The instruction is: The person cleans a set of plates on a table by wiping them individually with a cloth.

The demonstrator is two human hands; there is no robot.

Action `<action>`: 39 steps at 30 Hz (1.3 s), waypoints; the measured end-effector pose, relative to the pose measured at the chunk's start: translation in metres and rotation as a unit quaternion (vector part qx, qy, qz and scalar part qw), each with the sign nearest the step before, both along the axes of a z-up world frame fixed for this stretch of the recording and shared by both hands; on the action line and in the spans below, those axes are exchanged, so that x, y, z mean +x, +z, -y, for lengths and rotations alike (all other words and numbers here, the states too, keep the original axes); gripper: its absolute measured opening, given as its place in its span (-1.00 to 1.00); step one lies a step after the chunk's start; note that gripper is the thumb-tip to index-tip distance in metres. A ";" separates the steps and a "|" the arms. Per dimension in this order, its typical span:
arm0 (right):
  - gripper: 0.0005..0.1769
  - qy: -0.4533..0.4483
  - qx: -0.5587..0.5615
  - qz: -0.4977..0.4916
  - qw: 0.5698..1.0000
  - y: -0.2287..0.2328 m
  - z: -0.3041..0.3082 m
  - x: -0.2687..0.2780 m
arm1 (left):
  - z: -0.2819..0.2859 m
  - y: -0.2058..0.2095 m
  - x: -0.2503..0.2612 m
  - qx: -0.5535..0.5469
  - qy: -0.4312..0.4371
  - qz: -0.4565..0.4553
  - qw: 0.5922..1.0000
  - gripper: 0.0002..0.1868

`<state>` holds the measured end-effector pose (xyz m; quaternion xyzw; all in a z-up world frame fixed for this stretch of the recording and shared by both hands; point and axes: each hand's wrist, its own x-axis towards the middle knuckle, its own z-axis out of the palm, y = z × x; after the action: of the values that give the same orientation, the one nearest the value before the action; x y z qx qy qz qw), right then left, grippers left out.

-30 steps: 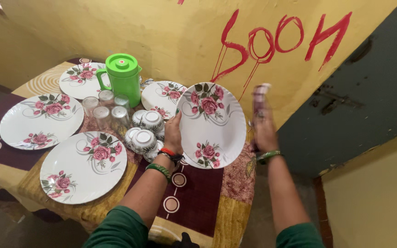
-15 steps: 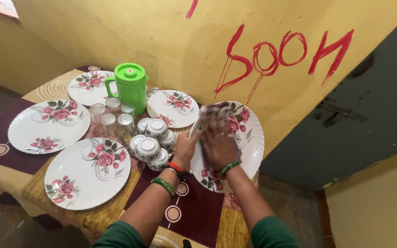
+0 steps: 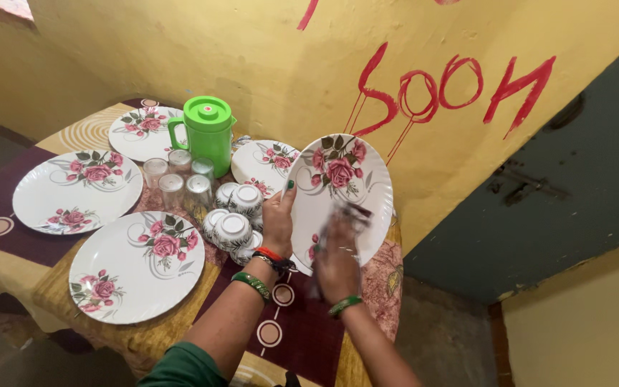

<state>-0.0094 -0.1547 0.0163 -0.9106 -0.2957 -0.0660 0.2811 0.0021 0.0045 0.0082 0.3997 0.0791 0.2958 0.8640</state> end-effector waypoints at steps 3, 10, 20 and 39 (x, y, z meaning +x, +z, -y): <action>-0.26 0.117 0.015 0.225 0.967 0.007 -0.016 -0.016 | 0.000 -0.013 0.006 0.043 0.015 -0.033 0.998 -0.59; -0.26 0.084 0.033 0.237 0.967 0.044 -0.021 0.063 | 0.021 0.019 -0.017 0.144 -0.014 -0.069 0.987 -0.54; -0.24 -0.071 -0.099 0.201 0.972 -0.014 0.034 0.104 | -0.004 0.026 -0.013 0.029 0.026 -0.028 0.999 -0.53; -0.84 0.125 0.136 0.332 0.925 0.108 0.043 0.061 | -0.031 0.060 0.017 -0.130 -0.081 -0.009 0.988 -0.57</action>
<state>0.0520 -0.1978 0.1240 -0.7454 -0.4713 -0.3684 0.2942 0.0189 0.0357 0.0680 0.2923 0.0922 0.2082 0.9288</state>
